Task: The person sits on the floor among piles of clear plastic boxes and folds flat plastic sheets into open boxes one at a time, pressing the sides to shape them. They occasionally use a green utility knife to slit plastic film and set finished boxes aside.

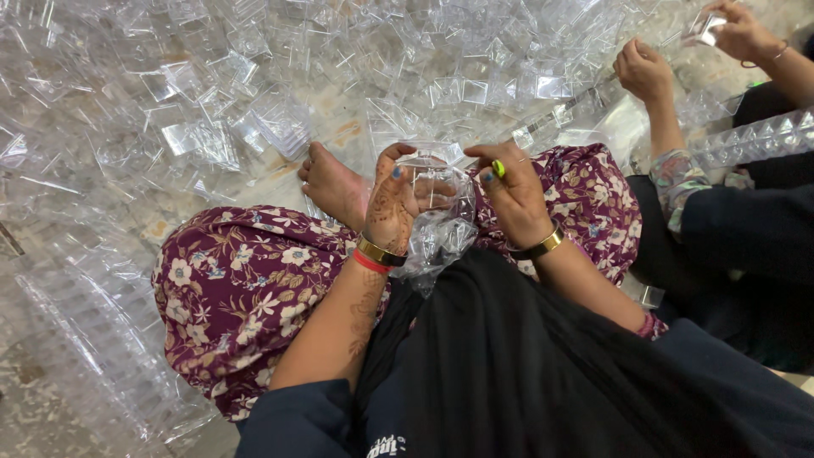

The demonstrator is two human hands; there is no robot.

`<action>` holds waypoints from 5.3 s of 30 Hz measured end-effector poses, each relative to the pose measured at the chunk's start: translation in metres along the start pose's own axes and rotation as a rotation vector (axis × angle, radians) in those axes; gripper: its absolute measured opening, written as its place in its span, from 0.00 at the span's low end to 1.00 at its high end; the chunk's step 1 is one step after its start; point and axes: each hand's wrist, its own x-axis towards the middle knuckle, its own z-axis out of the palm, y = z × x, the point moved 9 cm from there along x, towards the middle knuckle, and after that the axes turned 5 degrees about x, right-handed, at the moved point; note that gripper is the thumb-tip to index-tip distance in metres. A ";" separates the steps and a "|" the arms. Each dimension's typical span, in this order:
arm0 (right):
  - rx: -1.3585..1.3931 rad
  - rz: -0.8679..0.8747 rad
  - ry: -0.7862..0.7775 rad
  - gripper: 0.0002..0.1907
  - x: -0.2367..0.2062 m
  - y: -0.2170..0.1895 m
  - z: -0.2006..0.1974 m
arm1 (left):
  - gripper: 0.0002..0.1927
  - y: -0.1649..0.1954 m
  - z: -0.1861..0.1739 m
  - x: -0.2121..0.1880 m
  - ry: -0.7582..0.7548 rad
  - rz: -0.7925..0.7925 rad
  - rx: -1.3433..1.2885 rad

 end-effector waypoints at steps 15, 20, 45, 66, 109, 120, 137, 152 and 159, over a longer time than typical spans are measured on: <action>-0.037 -0.119 -0.075 0.11 0.001 -0.009 0.004 | 0.36 0.001 0.024 -0.003 -0.131 -0.103 -0.095; -0.205 -0.186 -0.027 0.14 0.002 -0.031 0.006 | 0.33 -0.001 0.025 -0.004 -0.142 -0.107 -0.113; -0.318 -0.229 0.142 0.08 -0.007 -0.031 0.011 | 0.24 -0.011 0.018 -0.006 -0.090 -0.120 -0.192; 0.241 -0.108 -0.328 0.14 -0.019 -0.015 0.002 | 0.23 0.002 0.010 -0.007 -0.105 -0.056 0.032; -0.532 -0.194 -0.253 0.25 -0.014 0.015 0.004 | 0.57 0.064 0.074 -0.032 -0.165 0.618 1.497; -0.375 -0.196 -0.108 0.26 -0.012 -0.007 -0.008 | 0.50 0.043 0.041 -0.024 -0.085 0.382 1.079; -0.337 -0.012 -0.201 0.25 -0.010 0.013 0.008 | 0.51 0.045 0.031 -0.018 -0.138 0.383 0.818; -0.206 -0.184 -0.214 0.38 -0.011 -0.007 0.006 | 0.45 0.011 0.032 -0.011 -0.239 -0.010 0.291; -0.252 -0.086 -0.331 0.40 -0.021 0.013 0.020 | 0.46 0.000 0.020 -0.013 -0.235 -0.063 0.304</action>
